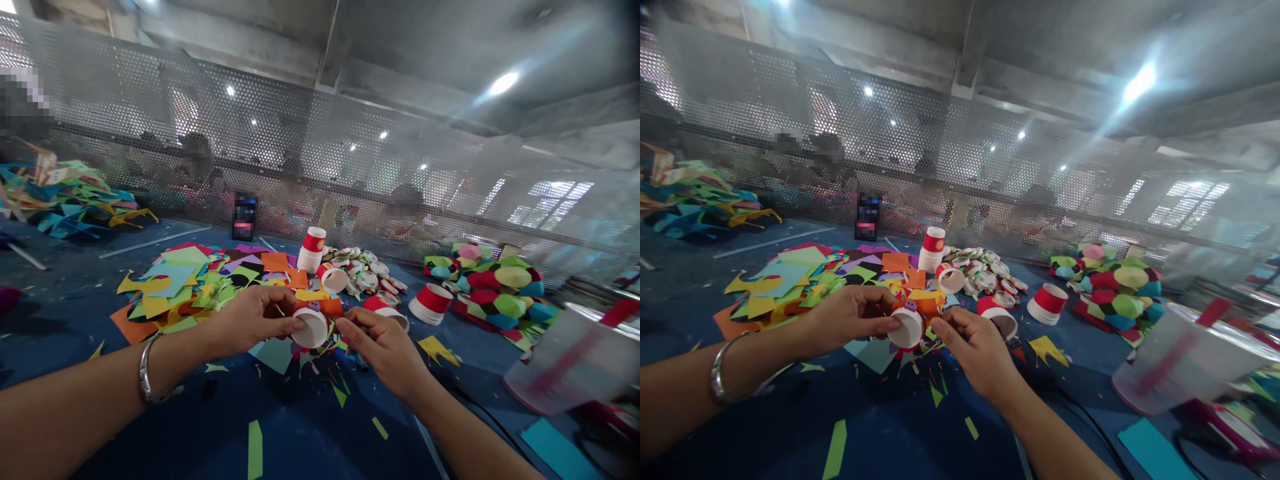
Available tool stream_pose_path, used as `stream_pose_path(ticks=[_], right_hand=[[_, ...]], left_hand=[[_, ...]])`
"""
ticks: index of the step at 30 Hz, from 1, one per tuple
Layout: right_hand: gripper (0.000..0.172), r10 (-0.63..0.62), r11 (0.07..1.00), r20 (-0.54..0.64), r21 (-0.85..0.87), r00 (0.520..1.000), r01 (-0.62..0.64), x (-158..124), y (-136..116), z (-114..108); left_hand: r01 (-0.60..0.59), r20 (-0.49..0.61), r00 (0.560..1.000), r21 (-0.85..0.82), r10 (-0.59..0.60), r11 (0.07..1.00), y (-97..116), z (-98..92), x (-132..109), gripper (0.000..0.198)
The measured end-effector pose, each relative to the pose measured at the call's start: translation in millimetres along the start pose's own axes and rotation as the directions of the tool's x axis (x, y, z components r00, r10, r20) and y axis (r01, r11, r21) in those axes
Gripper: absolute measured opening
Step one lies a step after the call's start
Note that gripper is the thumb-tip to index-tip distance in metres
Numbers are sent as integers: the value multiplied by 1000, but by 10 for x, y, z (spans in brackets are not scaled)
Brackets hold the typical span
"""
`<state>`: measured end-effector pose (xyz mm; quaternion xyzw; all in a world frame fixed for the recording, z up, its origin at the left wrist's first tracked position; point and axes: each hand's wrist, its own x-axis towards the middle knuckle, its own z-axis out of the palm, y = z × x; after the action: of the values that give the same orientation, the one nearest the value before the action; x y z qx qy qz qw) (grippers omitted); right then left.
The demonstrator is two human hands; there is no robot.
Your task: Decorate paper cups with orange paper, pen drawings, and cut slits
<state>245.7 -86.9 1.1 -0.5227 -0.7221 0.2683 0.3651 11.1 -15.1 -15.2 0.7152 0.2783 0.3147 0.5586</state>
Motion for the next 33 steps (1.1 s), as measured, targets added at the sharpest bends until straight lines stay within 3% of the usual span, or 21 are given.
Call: stream_pose_path(ticks=[11,19,33], right_hand=[[33,38,998,-1,52,999,-38,-6,41,8],[33,24,999,1,46,1000,-24,-21,-9,-2],[33,5,997,5,77,1000,-6,-17,42,11]], left_hand=[[-8,4,1000,-27,8,1000,-49,-7,30,25],[-99,-57,993,106,105,989,-34,19,3,27],[-105,-12,994,32,105,994,-65,8,25,21]])
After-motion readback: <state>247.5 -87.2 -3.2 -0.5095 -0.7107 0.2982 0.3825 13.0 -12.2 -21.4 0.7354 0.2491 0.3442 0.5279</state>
